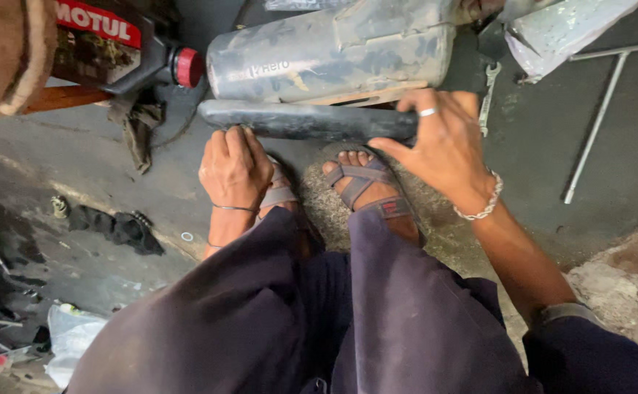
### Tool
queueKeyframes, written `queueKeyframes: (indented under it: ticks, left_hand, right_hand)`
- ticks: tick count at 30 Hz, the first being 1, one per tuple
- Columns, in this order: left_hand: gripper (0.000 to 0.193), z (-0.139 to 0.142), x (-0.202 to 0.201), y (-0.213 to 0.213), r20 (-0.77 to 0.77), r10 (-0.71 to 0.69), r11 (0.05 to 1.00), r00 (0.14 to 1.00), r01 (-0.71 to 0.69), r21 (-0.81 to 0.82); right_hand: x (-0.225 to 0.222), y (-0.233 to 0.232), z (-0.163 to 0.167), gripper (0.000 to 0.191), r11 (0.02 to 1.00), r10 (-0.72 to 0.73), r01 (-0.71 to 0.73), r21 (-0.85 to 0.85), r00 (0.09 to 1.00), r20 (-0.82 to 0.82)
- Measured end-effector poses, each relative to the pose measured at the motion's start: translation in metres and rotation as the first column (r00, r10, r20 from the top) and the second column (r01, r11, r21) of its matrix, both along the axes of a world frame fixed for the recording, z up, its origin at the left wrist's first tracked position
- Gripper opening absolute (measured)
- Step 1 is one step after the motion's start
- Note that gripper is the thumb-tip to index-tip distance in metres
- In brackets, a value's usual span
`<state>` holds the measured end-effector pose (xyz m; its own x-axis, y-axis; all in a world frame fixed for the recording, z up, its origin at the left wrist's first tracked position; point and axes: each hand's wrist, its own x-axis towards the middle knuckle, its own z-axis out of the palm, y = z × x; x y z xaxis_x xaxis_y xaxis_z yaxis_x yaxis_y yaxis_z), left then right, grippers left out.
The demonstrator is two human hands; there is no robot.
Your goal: The person uses a wrench to loosen and remove bolts from a motorcycle exhaust pipe, then uses a T-handle tool to detach a plastic cover. The person handles the exhaust and cover throughout the process.
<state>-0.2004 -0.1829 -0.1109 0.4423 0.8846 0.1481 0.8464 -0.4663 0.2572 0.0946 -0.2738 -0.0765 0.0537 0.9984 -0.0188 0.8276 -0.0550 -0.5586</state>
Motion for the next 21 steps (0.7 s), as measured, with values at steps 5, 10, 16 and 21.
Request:
queueKeyframes:
  ticks: [5,10,16,21]
  left_hand:
    - [0.011,0.002,-0.01,0.0,0.024,0.015,0.998,1.0,-0.014,-0.065]
    - [0.012,0.006,-0.019,0.007,0.083,-0.017,0.984,0.996,0.032,-0.177]
    - [0.061,0.025,-0.019,0.018,0.34,0.275,0.926,0.899,-0.152,-0.346]
    - [0.075,0.035,-0.028,0.039,0.333,0.08,0.927,0.939,0.053,-0.371]
  right_hand:
    - [-0.011,-0.012,-0.005,0.056,0.999,-0.032,0.032,-0.006,0.999,0.008]
    - [0.003,-0.01,-0.01,0.056,0.999,-0.019,0.018,-0.039,0.999,-0.027]
    - [0.012,-0.017,-0.018,0.056,0.997,0.015,-0.021,-0.071,0.997,-0.075]
    - [-0.003,-0.034,-0.02,0.052,0.996,-0.005,-0.003,-0.086,0.996,-0.093]
